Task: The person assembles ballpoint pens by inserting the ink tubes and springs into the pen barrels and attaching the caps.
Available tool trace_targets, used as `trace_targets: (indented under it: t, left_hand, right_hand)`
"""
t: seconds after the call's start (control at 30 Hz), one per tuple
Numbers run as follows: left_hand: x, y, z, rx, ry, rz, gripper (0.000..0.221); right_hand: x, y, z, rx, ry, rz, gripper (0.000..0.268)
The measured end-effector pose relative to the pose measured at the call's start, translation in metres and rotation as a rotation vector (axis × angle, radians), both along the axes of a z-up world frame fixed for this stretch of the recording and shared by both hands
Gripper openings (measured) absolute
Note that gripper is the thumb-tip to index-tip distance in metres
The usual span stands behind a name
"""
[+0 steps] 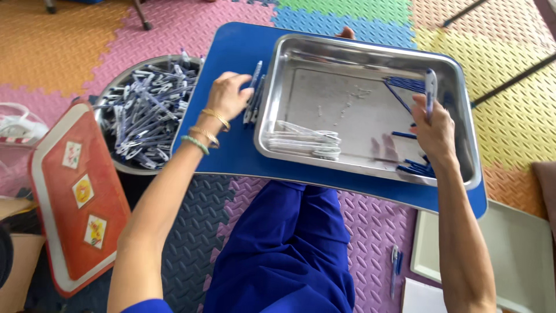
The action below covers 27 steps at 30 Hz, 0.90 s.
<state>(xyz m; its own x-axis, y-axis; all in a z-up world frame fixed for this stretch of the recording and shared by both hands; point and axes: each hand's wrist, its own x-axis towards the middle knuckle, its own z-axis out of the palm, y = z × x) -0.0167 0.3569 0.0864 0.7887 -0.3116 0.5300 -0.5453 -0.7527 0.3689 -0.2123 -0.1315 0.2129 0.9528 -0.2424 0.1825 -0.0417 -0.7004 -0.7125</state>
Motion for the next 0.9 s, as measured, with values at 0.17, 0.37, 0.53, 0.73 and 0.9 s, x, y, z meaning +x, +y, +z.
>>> trace_targets:
  t: [0.17,0.37,0.53,0.73,0.9]
  left_hand:
    - [0.013,0.007,-0.040,0.155,0.362,0.191,0.051]
    - [0.066,-0.022,-0.089,0.161,0.458,0.291,0.036]
    - [-0.023,-0.002,0.019,-0.024,0.723,0.159,0.041]
    - [-0.139,-0.028,0.132,-1.254,0.874,-0.218,0.023]
    - [-0.177,-0.098,0.110,-1.276,0.641,-0.552,0.029]
  right_hand:
    - [0.010,0.004,-0.031,0.138,-0.101,0.051,0.026]
    - [-0.008,0.032,-0.016,0.243,-0.098,0.167,0.028]
    - [-0.023,0.052,-0.022,0.325,-0.188,0.193,0.031]
    - [-0.054,0.147,-0.003,0.559,-0.120,0.272,0.032]
    - [-0.057,0.212,-0.007,1.005,-0.188,0.451,0.046]
